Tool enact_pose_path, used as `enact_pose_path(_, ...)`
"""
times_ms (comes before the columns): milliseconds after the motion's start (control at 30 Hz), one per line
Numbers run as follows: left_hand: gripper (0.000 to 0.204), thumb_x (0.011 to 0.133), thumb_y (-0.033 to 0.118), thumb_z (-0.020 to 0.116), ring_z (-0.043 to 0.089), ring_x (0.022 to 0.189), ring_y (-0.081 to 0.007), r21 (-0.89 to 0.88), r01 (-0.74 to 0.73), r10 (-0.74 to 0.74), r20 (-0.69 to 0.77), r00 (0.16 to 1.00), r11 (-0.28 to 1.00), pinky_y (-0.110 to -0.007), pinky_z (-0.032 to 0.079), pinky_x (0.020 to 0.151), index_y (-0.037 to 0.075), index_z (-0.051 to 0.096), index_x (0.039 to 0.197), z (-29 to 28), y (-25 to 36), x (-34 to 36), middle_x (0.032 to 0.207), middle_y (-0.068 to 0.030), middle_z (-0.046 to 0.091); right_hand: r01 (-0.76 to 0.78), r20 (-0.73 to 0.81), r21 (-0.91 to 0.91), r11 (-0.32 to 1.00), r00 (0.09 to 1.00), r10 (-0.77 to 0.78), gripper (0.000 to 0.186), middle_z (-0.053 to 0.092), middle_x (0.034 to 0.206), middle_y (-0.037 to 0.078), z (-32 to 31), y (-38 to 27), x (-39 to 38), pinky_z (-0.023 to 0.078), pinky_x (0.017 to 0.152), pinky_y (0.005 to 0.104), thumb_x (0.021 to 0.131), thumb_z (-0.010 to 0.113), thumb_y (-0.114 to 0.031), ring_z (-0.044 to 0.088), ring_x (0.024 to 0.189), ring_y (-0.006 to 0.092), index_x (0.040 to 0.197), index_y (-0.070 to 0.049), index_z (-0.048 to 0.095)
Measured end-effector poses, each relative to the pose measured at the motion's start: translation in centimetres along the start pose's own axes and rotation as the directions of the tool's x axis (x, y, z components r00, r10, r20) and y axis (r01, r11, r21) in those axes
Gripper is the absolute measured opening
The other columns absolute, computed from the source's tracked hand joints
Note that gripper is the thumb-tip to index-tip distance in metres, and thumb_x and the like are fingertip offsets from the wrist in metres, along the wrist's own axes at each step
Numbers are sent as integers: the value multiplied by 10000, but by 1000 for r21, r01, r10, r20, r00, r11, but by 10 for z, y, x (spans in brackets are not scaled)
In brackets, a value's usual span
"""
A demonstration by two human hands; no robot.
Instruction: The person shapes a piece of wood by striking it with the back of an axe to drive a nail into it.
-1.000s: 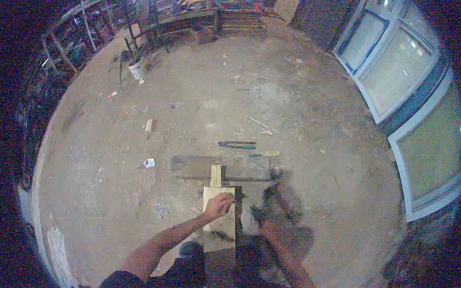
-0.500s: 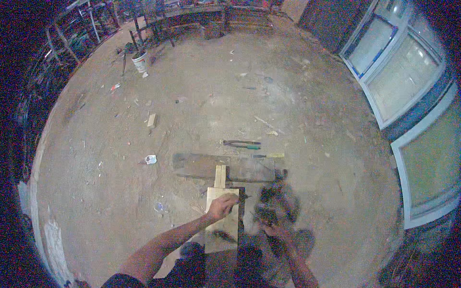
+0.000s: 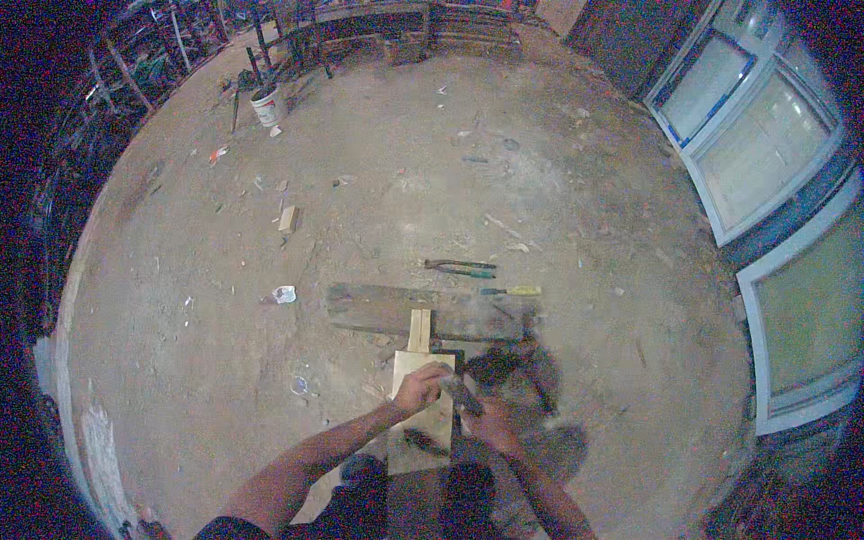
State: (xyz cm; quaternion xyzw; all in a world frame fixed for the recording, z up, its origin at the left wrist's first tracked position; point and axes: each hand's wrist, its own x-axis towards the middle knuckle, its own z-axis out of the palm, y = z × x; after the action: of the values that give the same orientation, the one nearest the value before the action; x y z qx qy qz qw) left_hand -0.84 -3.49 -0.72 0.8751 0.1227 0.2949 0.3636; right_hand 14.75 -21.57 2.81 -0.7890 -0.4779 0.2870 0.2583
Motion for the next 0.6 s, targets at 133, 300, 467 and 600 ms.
enact_pose_path(133, 373, 727, -44, 627, 640, 1028, -316, -128, 54, -54, 2, 999, 990, -392, 550, 835, 55, 672, 1084, -7, -2, -1, 1097, -113, 649, -122, 96, 397, 910, 991, 91, 313, 689, 1057, 63, -27, -49, -16, 502, 854, 369, 916, 685, -271, 634, 925, 193, 1154, -72, 650)
enact_pose_path(300, 382, 745, -51, 603, 640, 1032, -320, -111, 95, -93, 22, 995, 989, -388, 547, 853, 53, 669, 1108, -7, 8, 5, 1103, -118, 648, -58, 12, 254, 965, 998, 57, 294, 709, 1048, 69, 1, 5, -6, 543, 821, 379, 909, 687, -227, 667, 905, 185, 1164, -84, 658)
enact_pose_path(467, 390, 748, -63, 592, 639, 1007, -317, -126, 70, -72, -6, 997, 990, -386, 545, 845, 56, 666, 1113, -13, 13, 5, 1081, -107, 648, -119, 106, 256, 959, 990, 95, 356, 686, 1146, 60, -12, -19, -14, 513, 917, 426, 928, 672, -229, 648, 1026, 226, 1254, -100, 609)
enact_pose_path(600, 449, 703, -99, 600, 639, 1003, -321, -144, 62, -61, 11, 998, 988, -387, 546, 828, 49, 659, 1122, -6, 3, 3, 1061, -102, 650, -193, 139, 411, 891, 979, 148, 389, 677, 1173, 52, 21, 39, -1, 493, 971, 459, 932, 674, -229, 635, 1078, 262, 1287, -96, 588)
